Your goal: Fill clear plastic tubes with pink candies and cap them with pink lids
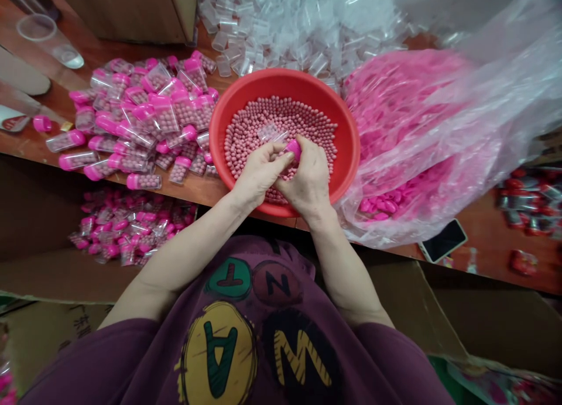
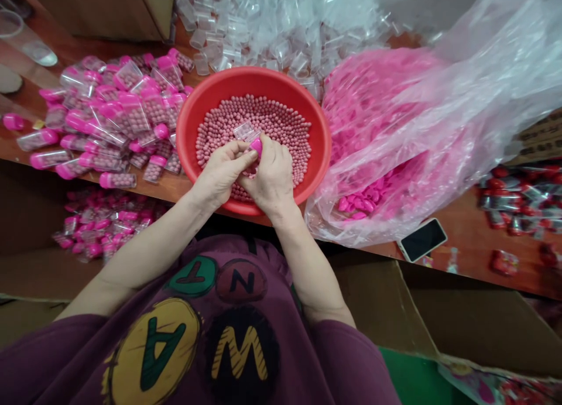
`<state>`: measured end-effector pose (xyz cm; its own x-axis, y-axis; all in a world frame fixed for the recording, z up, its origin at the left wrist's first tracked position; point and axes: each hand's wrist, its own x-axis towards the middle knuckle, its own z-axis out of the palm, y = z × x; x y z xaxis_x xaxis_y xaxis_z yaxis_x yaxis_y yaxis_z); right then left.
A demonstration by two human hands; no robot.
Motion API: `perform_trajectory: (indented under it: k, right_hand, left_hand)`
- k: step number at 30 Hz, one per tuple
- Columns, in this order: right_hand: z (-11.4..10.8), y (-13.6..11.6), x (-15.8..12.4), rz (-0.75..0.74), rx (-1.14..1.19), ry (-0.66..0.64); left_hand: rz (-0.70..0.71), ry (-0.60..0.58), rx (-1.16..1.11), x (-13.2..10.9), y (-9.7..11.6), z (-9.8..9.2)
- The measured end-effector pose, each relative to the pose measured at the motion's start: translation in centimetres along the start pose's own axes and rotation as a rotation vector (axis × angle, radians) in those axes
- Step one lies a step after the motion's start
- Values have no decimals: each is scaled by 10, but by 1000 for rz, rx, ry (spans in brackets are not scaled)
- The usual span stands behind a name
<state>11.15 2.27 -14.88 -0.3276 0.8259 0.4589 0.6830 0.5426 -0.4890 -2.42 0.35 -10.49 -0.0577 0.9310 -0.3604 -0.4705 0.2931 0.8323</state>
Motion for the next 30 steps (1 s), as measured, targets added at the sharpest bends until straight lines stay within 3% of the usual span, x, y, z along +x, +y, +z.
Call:
perform_trajectory:
  k: [6, 12, 19, 23, 30]
  right_hand:
    - [-6, 9, 4, -73, -52, -8]
    - [-8, 10, 9, -44, -44, -74]
    - [-13, 6, 17, 1, 129, -162]
    - [-15, 8, 19, -20, 225, -179]
    - [-10, 15, 19, -11, 159, -143]
  left_hand:
    - [-23, -5, 10, 0, 1, 0]
    - [-55, -9, 6, 1, 1, 0]
    - [-48, 20, -135, 12, -4, -5]
    - [-89, -23, -139, 13, -6, -6]
    - [135, 66, -37, 1, -3, 1]
